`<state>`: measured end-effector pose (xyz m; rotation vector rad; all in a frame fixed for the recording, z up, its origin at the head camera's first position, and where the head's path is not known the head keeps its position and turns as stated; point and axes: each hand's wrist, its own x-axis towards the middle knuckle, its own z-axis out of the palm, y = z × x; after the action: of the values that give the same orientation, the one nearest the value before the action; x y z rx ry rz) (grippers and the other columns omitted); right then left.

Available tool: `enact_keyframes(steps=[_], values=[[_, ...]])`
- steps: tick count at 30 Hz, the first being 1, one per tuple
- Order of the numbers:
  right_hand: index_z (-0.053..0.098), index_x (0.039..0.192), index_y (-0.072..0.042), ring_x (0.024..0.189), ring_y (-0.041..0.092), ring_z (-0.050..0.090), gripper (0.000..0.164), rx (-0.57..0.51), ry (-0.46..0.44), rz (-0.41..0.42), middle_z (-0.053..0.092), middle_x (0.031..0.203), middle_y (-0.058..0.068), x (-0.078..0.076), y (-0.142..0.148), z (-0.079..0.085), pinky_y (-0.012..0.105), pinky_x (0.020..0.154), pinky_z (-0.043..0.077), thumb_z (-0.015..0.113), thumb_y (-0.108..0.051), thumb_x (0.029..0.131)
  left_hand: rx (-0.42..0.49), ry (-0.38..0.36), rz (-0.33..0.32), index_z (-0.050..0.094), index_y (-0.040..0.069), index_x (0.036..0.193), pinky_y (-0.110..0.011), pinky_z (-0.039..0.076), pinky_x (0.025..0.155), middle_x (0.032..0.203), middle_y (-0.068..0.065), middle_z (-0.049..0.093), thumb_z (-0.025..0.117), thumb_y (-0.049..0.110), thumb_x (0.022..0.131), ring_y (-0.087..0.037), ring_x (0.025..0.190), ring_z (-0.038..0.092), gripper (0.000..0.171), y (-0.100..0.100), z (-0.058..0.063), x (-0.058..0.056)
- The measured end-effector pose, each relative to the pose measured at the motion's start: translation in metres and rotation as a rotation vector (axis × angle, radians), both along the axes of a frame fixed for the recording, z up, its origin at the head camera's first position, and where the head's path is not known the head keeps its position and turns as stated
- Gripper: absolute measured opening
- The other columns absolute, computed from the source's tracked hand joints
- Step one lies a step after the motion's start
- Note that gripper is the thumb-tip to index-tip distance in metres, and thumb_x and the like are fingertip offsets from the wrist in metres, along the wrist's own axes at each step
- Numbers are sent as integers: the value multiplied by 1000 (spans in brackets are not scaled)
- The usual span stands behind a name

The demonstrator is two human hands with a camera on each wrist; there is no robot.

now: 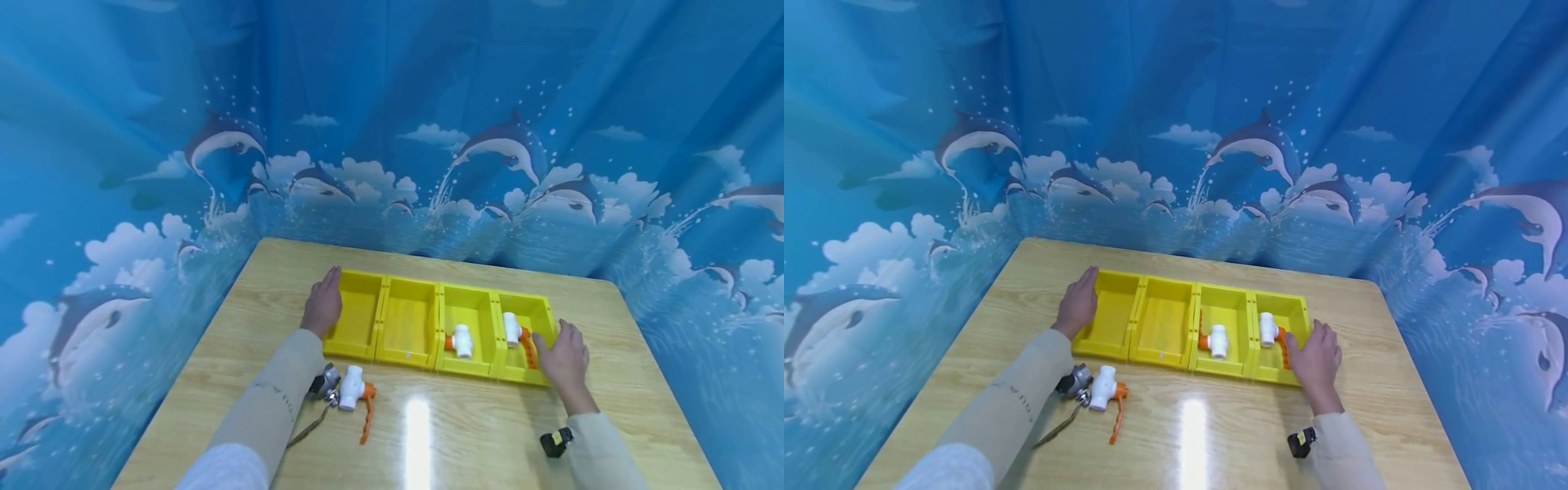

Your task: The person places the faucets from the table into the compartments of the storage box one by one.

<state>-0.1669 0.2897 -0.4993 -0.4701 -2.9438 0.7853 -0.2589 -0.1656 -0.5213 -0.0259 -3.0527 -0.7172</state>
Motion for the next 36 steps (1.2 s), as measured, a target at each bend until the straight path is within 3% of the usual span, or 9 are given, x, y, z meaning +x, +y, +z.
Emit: enact_keyframes(steps=[9,15,21,28,36], values=[[10,145,20,135,55,17,83,16,-149,22,16,146,43,-17,19,-5,63,112,11,29,-49,102,0,22,1,22,9,155,-51,45,99,159,-8,24,39,9,104,-39,127,44,54,1,4,0],[9,145,19,135,55,16,83,19,-248,28,15,146,43,-22,24,-7,63,112,13,22,-50,103,-23,2,-1,21,9,155,-51,46,98,160,-8,23,40,10,104,-38,127,44,55,2,3,-2],[9,146,18,133,55,21,83,26,-250,42,18,145,43,-30,25,-10,63,111,18,17,-52,102,-16,1,4,22,9,155,-51,45,100,160,-8,24,39,9,104,-38,127,44,54,3,2,-2],[5,150,12,135,54,21,79,-46,-272,36,16,149,39,-36,26,-14,63,111,20,9,-51,103,-6,4,-11,22,8,155,-53,47,96,159,-9,24,40,9,103,-41,125,46,54,2,1,2],[17,144,19,131,56,28,83,-25,-307,76,26,143,41,-44,29,-9,62,109,25,-3,-48,101,9,23,-13,23,7,154,-53,46,96,159,-9,25,39,8,104,-42,124,46,53,-1,3,3]])
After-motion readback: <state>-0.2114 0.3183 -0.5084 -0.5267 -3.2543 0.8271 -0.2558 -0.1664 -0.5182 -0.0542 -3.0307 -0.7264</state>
